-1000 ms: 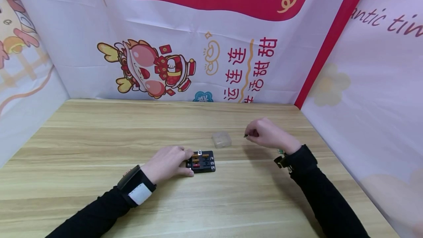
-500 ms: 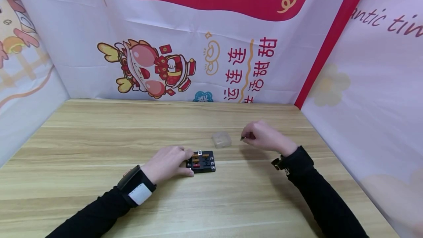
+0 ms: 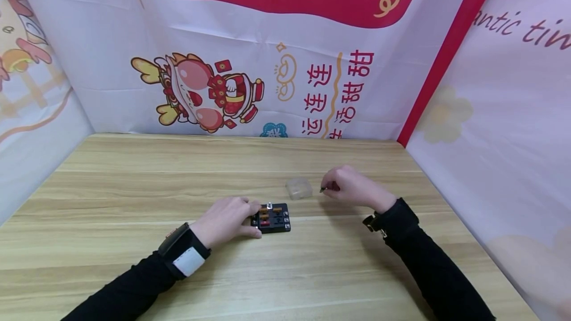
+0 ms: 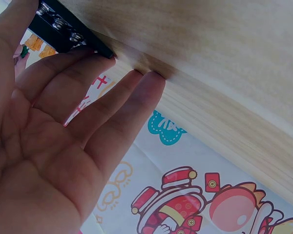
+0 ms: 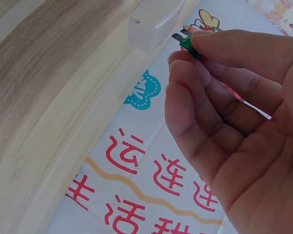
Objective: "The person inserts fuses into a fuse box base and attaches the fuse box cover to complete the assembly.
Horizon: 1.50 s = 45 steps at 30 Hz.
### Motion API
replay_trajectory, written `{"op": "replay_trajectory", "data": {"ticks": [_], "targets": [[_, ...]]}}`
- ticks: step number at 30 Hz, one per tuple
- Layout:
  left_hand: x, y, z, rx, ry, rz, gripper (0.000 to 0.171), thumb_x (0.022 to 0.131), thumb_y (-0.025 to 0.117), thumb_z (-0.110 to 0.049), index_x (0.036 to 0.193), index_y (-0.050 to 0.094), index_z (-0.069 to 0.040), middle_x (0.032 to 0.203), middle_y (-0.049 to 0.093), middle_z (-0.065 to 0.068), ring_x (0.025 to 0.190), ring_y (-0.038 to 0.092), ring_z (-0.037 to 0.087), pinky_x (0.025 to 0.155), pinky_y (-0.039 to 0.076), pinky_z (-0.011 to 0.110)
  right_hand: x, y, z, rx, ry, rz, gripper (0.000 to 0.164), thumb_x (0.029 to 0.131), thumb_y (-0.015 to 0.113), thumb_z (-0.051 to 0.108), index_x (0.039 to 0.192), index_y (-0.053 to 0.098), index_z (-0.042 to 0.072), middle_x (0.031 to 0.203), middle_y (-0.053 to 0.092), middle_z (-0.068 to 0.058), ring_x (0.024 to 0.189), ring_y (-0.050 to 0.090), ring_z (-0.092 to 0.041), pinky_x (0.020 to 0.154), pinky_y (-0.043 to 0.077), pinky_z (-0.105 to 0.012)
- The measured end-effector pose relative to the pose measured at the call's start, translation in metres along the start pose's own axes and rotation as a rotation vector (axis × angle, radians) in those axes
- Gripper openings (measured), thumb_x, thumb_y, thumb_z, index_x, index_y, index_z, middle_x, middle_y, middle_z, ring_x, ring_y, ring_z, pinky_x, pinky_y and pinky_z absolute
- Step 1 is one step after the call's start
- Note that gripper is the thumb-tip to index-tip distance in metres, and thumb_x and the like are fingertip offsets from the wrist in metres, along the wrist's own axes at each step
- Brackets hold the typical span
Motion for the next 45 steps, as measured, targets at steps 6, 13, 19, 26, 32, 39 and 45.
{"op": "replay_trajectory", "data": {"ticks": [6,13,19,26,32,39,45], "targets": [[0.0,0.0,0.001,0.004,-0.004,0.003,0.044,0.077,0.081,-0.044,0.103,0.068,-0.011,0.082,0.061,-0.001,0.063,0.048,0.01,0.055,0.04,0.026,0.002,0.003,0.001,-0.002,0.023,0.026,0.008,0.083,0.074,-0.002,0.086,0.074,0.006,0.077,0.063,0.004,0.066,0.055,-0.008,0.062,0.049,-0.026],[0.0,0.0,0.0,0.008,-0.001,0.0,0.042,0.077,0.081,-0.044,0.101,0.068,-0.012,0.083,0.062,0.0,0.063,0.049,0.01,0.057,0.042,0.027,0.005,0.008,0.007,0.01,0.038,0.052,0.007,0.084,0.075,0.001,0.088,0.074,0.007,0.08,0.064,0.005,0.068,0.056,-0.007,0.064,0.049,-0.026],[0.0,-0.001,-0.001,0.006,-0.003,0.001,0.042,0.077,0.081,-0.044,0.1,0.068,-0.012,0.083,0.062,0.0,0.064,0.05,0.01,0.057,0.042,0.027,0.008,0.011,0.017,0.026,0.01,0.038,0.007,0.085,0.074,0.001,0.088,0.073,0.007,0.08,0.063,0.006,0.068,0.056,-0.006,0.063,0.049,-0.024],[0.0,0.0,0.0,0.006,0.0,0.006,0.042,0.077,0.081,-0.044,0.1,0.068,-0.012,0.081,0.061,-0.001,0.062,0.048,0.01,0.056,0.041,0.027,0.011,0.016,0.03,0.053,-0.028,0.018,0.007,0.085,0.074,0.0,0.089,0.073,0.004,0.08,0.063,0.003,0.067,0.057,-0.007,0.061,0.048,-0.024],[0.0,0.001,0.001,-0.001,-0.002,0.008,0.042,0.078,0.081,-0.044,0.101,0.068,-0.012,0.082,0.061,-0.001,0.063,0.049,0.01,0.057,0.042,0.027,0.013,0.019,0.035,0.059,-0.046,0.001,0.009,0.083,0.075,0.0,0.09,0.074,0.005,0.082,0.064,0.003,0.068,0.056,-0.002,0.061,0.048,-0.021],[0.0,0.001,0.002,-0.001,-0.004,0.01,0.042,0.078,0.08,-0.045,0.102,0.068,-0.012,0.083,0.061,-0.001,0.064,0.049,0.01,0.057,0.042,0.027,0.016,0.026,0.042,0.07,-0.067,0.02,0.009,0.084,0.075,0.002,0.093,0.074,0.005,0.087,0.067,-0.002,0.073,0.061,-0.006,0.064,0.05,-0.022],[0.001,0.001,0.002,0.008,0.001,0.009,0.044,0.078,0.08,-0.045,0.104,0.068,-0.012,0.084,0.062,0.0,0.064,0.049,0.01,0.058,0.043,0.028,0.018,0.033,0.047,0.08,-0.074,0.026,0.012,0.084,0.076,0.001,0.095,0.074,0.005,0.089,0.068,-0.002,0.076,0.062,-0.007,0.066,0.051,-0.022]]}}
Point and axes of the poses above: each hand's wrist, its own x-axis towards the middle knuckle, its own y-axis out of the palm, z = x × y, the point moved 7 cm from there along x, towards the middle knuckle
